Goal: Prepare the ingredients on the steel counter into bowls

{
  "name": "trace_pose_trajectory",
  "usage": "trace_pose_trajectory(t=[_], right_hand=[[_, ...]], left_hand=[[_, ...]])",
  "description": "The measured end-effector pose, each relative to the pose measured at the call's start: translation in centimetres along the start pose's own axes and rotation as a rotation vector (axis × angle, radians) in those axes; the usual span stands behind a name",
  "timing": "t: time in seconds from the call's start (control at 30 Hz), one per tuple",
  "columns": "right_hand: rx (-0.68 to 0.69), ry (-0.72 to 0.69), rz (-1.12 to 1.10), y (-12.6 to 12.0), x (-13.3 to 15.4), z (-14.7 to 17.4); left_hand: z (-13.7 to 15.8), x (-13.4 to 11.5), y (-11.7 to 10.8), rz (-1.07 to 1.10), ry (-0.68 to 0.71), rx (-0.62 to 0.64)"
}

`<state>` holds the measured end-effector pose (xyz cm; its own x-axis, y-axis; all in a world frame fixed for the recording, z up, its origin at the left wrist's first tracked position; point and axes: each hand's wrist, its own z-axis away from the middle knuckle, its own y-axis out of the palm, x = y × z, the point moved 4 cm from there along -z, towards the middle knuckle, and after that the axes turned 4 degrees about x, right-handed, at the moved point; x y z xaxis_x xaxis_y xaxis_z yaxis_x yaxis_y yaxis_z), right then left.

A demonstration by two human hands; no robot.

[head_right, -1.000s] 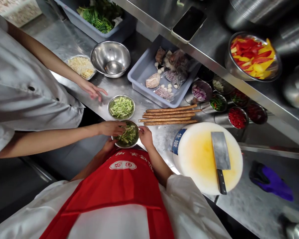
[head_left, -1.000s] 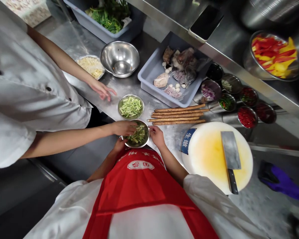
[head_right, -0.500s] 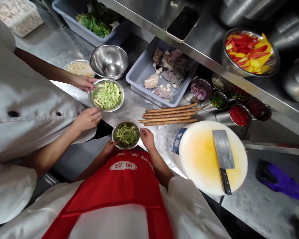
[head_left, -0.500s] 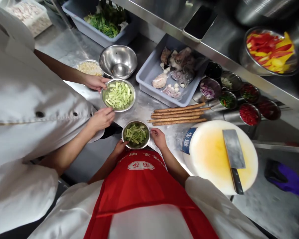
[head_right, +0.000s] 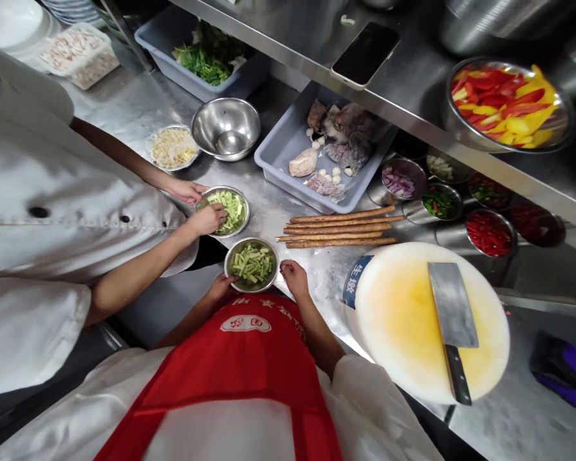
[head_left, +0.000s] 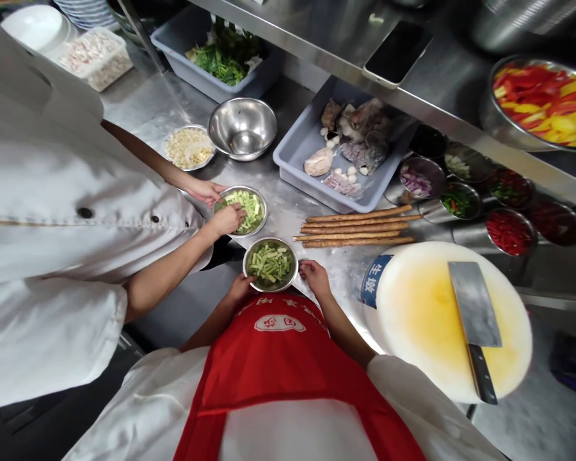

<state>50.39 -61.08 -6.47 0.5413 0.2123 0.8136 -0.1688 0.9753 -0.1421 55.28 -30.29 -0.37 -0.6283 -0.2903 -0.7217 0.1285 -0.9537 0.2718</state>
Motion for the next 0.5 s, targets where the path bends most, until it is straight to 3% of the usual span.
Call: trace_pose_trajectory(t=[0.13,0.2,0.27,0.37,0.5], right_hand=[[0.003,0.07,-0.036,-0.1,-1.6,0.6],[0.005,0.091,-0.048,-0.2,-2.1,0.7],[0.003,0.102,-0.063,-0.2,-2.4,0.7],[0.0,0.114,-0.086,-0.2,-2.6,0.5],[-0.009,0.127,-0.106,-0.1,-2.9,0.3]], left_hand=[[5.4,11.8,2.6,-0.039,-0.169,-0.055],[6.0,15.4,2.6,-0.055,-0.22,-0.091],[5.6,17.1,2.0,-0.073,-0.245,-0.114],[5.3,17.8,1.2,-0.111,-0.248,-0.119],[5.7,15.8,1.0,-0.201,-0.187,-0.058]])
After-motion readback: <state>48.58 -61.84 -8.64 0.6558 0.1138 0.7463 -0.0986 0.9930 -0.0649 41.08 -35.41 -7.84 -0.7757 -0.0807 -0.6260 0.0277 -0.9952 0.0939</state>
